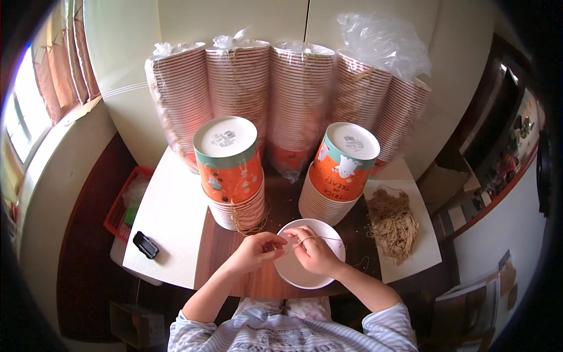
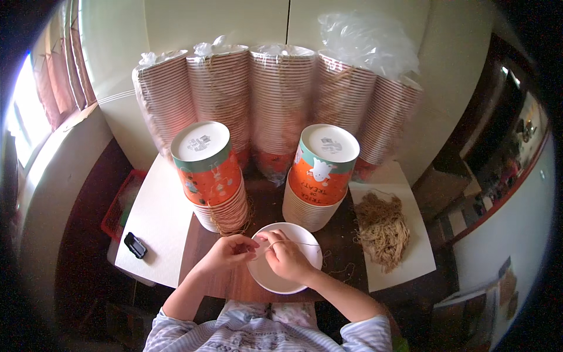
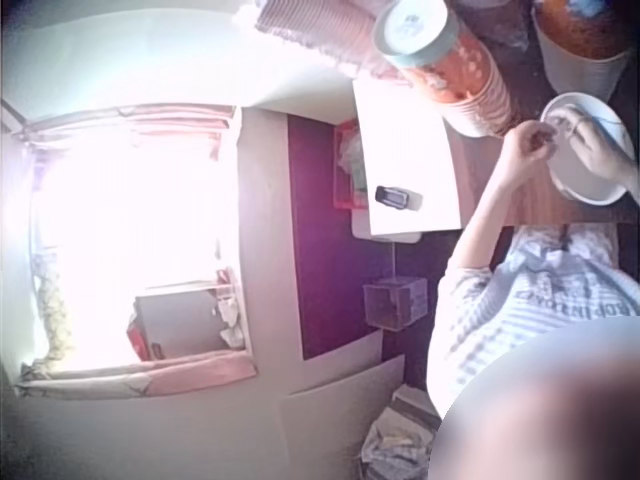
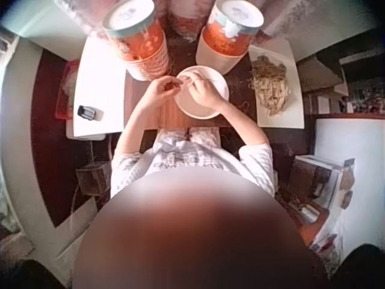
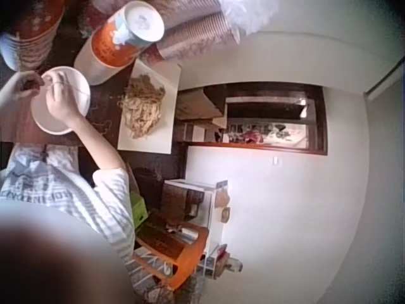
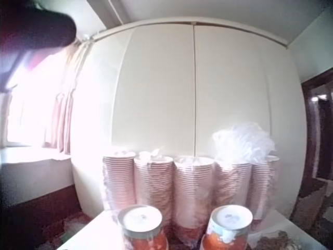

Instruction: Manually tying thin rope or string handles onto the rims of decorated paper buckets.

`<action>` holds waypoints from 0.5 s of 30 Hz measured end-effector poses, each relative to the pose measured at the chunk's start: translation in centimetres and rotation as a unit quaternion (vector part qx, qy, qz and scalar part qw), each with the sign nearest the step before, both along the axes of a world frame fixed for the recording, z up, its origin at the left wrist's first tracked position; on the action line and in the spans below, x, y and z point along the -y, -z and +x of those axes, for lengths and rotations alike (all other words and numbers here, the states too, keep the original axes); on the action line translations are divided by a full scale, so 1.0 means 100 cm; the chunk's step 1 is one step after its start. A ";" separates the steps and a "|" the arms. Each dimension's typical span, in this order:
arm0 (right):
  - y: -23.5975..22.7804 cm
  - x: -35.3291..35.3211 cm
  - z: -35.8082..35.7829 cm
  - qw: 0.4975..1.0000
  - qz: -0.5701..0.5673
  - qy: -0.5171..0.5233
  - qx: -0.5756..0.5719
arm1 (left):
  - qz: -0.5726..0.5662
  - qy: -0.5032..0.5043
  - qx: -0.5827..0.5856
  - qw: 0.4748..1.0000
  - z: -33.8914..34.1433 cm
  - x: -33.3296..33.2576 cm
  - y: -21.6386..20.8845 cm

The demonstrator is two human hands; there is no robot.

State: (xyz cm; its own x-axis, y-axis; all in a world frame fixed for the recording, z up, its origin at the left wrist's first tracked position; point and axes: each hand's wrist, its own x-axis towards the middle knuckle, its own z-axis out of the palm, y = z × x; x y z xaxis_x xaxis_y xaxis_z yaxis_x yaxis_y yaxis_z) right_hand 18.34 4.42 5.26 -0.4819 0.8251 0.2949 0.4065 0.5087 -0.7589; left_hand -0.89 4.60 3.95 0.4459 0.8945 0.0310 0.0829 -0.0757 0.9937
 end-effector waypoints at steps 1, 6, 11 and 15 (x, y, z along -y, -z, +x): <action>-0.001 0.000 -0.001 1.000 -0.003 0.003 -0.021 | 0.017 0.008 -0.035 0.999 0.002 0.000 0.002; 0.001 -0.011 -0.002 0.998 -0.053 -0.026 -0.037 | 0.038 0.008 -0.053 0.998 0.012 0.003 0.002; 0.007 -0.037 0.007 0.972 -0.163 -0.144 -0.094 | -0.124 0.018 0.117 0.985 0.013 0.006 0.001; 0.002 -0.040 0.017 0.977 -0.140 -0.159 -0.015 | -0.123 0.019 0.146 0.981 0.013 0.007 0.004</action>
State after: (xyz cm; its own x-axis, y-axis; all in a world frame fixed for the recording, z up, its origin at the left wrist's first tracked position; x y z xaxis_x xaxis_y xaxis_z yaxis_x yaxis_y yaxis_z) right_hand 20.01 8.46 5.05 -0.7219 0.6851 0.0970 0.2372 0.3767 -0.8954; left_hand 0.41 3.91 3.52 0.4833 0.8739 -0.0528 -0.2070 0.1726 0.9630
